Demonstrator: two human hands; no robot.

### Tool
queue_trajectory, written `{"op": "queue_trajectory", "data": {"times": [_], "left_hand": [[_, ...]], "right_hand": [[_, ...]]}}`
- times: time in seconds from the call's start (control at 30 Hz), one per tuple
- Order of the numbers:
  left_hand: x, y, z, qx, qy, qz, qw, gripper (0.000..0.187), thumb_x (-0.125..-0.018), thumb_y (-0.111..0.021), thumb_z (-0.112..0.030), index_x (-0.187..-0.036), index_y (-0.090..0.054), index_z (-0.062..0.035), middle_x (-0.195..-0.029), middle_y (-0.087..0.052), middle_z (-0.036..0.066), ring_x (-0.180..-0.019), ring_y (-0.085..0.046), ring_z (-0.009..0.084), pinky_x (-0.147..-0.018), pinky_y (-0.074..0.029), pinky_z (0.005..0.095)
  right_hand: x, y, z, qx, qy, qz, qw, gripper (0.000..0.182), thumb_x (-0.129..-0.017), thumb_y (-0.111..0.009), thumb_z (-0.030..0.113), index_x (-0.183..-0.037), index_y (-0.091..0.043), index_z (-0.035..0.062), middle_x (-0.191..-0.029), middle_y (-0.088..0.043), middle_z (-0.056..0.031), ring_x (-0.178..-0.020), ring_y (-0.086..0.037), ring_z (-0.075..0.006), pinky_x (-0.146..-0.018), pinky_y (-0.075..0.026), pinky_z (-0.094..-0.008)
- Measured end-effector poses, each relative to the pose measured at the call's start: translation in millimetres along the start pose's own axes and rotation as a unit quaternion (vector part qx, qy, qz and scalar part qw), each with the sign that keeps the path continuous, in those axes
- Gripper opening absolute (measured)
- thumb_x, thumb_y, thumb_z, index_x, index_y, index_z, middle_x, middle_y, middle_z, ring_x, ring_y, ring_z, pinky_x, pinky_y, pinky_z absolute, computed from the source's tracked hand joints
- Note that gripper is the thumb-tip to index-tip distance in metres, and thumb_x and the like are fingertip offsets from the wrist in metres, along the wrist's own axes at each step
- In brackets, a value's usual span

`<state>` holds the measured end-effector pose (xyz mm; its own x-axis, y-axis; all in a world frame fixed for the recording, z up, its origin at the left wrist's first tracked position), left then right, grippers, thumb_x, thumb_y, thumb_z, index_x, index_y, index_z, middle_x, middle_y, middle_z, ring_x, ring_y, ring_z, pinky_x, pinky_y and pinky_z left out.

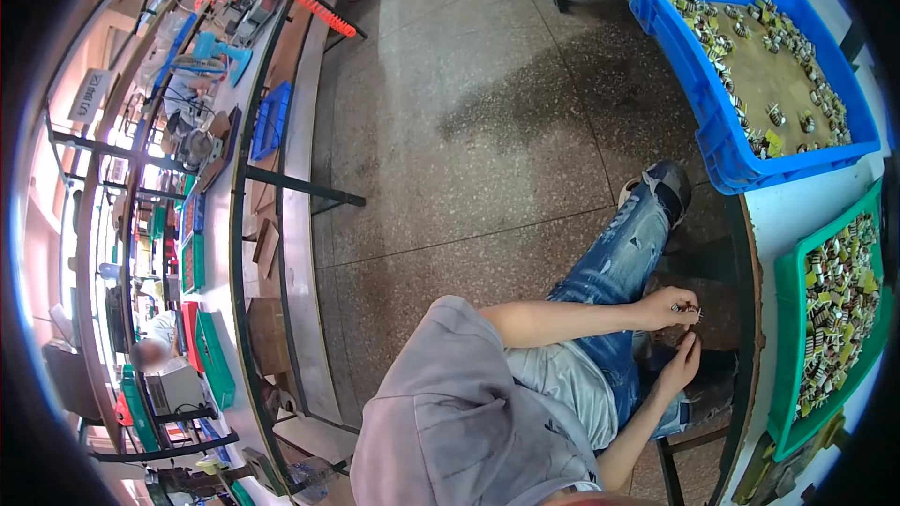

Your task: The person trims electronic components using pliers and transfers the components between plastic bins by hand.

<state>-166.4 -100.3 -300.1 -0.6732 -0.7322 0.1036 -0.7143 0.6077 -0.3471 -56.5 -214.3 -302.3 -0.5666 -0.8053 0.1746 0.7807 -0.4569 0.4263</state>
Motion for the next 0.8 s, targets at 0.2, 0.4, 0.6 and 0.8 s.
{"op": "queue_trajectory", "data": {"times": [0.2,0.4,0.6,0.8], "left_hand": [[7,-2,-16,-0.061,0.044,0.001,0.997,0.013,-0.090,-0.064,-0.013,-0.088,-0.062,-0.0002,-0.072,-0.067,0.004,-0.062,-0.056,0.0128,-0.058,-0.045,0.0263],[4,-3,-4,-0.119,0.006,0.045,0.992,0.012,-0.092,-0.063,-0.014,-0.088,-0.061,-0.0026,-0.076,-0.065,0.005,-0.061,-0.057,0.0132,-0.053,-0.046,0.0263],[7,-5,-22,-0.088,0.010,0.064,0.994,0.012,-0.091,-0.063,-0.013,-0.087,-0.061,-0.0026,-0.075,-0.065,0.005,-0.060,-0.056,0.0134,-0.051,-0.045,0.0260],[2,-5,-8,-0.080,-0.047,0.069,0.993,0.011,-0.091,-0.063,-0.013,-0.087,-0.062,-0.0027,-0.074,-0.065,0.005,-0.061,-0.056,0.0130,-0.053,-0.045,0.0255]], "right_hand": [[4,2,6,0.030,0.026,-0.006,0.999,0.038,-0.102,-0.049,0.030,-0.114,-0.064,-0.0026,-0.103,-0.070,-0.0140,-0.086,-0.064,-0.0233,-0.078,-0.048,-0.0289],[0,8,-15,-0.013,-0.039,0.020,0.999,0.036,-0.102,-0.050,0.030,-0.106,-0.066,-0.0026,-0.090,-0.069,-0.0112,-0.076,-0.060,-0.0189,-0.072,-0.046,-0.0272],[0,11,-14,-0.125,-0.091,0.070,0.986,0.035,-0.102,-0.051,0.030,-0.103,-0.065,-0.0017,-0.086,-0.065,-0.0076,-0.072,-0.054,-0.0160,-0.068,-0.042,-0.0248],[1,3,-18,-0.325,-0.110,0.081,0.936,0.030,-0.102,-0.051,0.030,-0.099,-0.064,0.0039,-0.073,-0.052,0.0004,-0.062,-0.043,-0.0078,-0.058,-0.033,-0.0203]]}}
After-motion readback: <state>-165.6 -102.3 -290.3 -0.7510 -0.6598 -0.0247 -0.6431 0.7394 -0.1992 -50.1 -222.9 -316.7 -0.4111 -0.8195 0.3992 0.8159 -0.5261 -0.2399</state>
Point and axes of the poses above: each hand's wrist, its own x-axis away from the middle knuckle, its own y-axis out of the back of the hand, z = x × y, the point moved 4 cm from there along -x, towards the middle knuckle
